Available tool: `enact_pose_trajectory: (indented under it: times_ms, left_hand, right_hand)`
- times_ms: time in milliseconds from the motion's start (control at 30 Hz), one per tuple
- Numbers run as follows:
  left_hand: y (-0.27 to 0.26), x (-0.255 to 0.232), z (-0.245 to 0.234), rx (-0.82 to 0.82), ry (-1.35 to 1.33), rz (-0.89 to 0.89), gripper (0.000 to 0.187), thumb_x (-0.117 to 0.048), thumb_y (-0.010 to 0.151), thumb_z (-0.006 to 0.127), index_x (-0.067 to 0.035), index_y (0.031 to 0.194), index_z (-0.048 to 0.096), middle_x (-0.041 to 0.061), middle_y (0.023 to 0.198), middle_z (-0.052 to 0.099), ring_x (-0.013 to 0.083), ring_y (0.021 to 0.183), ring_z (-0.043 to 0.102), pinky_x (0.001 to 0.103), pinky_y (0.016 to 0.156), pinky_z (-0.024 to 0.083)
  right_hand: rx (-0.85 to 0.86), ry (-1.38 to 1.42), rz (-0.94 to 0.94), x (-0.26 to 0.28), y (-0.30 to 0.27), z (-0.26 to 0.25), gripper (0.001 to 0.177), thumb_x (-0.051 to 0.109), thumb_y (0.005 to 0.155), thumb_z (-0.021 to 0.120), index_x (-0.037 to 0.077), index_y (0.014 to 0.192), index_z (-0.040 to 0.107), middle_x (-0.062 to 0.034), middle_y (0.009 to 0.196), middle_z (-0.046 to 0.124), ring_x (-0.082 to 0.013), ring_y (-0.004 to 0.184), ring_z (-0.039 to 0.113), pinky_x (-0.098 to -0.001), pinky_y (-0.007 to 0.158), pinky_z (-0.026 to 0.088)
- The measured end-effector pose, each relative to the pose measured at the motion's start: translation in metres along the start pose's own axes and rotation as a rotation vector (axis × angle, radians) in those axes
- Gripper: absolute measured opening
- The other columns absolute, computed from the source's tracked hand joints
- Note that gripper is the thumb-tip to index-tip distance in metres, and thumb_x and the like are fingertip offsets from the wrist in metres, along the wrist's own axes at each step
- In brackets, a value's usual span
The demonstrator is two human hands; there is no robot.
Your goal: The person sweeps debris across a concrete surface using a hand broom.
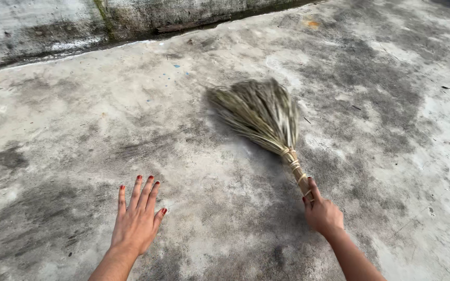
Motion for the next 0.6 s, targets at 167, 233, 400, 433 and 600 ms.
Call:
enact_pose_trajectory:
  times_ms: [167,233,400,433,600]
  left_hand:
    - [-0.006,0.008,-0.016,0.009,-0.001,0.006,0.076,-0.053,0.105,0.027,-0.016,0.163,-0.005,0.004,0.171,-0.013,0.0241,0.155,-0.016,0.056,0.124,-0.008]
    - [-0.005,0.019,-0.010,-0.036,-0.022,-0.023,0.077,-0.055,0.104,0.027,-0.017,0.162,-0.006,0.004,0.171,-0.012,0.0239,0.155,-0.015,0.056,0.124,-0.007]
    - [-0.019,0.037,-0.009,-0.731,-0.299,0.063,0.082,-0.052,0.090,0.030,-0.026,0.161,0.000,0.001,0.169,0.000,0.0249,0.154,-0.004,0.057,0.118,-0.001]
    - [-0.024,0.040,-0.010,-0.736,-0.292,0.069,0.082,-0.052,0.090,0.030,-0.028,0.161,-0.001,0.000,0.169,-0.001,0.0246,0.154,-0.004,0.057,0.119,-0.001]
    - [-0.038,0.046,-0.013,0.073,0.091,-0.103,0.076,-0.059,0.104,0.025,-0.028,0.161,-0.016,0.003,0.171,-0.019,0.0256,0.156,-0.013,0.057,0.124,-0.006]
  right_hand:
    - [-0.247,0.285,0.052,0.004,0.041,-0.072,0.084,0.044,0.096,0.063,0.024,0.162,0.016,-0.0206,0.089,0.074,-0.0309,0.066,0.069,-0.0391,0.051,0.053]
    - [-0.264,0.308,-0.010,0.028,0.025,-0.087,0.086,0.036,0.097,0.060,0.024,0.165,0.009,-0.0203,0.087,0.074,-0.0312,0.064,0.070,-0.0407,0.052,0.056]
    - [-0.270,0.394,-0.552,0.144,-0.049,-0.067,0.089,0.023,0.094,0.059,0.020,0.163,0.003,-0.0170,0.091,0.069,-0.0249,0.058,0.066,-0.0370,0.048,0.056]
    - [-0.203,0.413,-0.682,0.176,-0.065,-0.056,0.081,0.019,0.093,0.058,0.025,0.160,0.013,-0.0132,0.096,0.067,-0.0197,0.059,0.064,-0.0329,0.047,0.056]
    - [0.060,0.166,-1.407,0.301,-0.167,-0.004,0.038,0.022,0.102,0.060,0.014,0.138,0.048,-0.0102,0.088,0.060,-0.0222,0.060,0.058,-0.0361,0.051,0.048]
Point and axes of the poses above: each hand's wrist, its own y-axis towards the middle knuckle, its own z-axis out of the palm, x = y × z, the point moved 4 cm from there along y, towards the middle knuckle
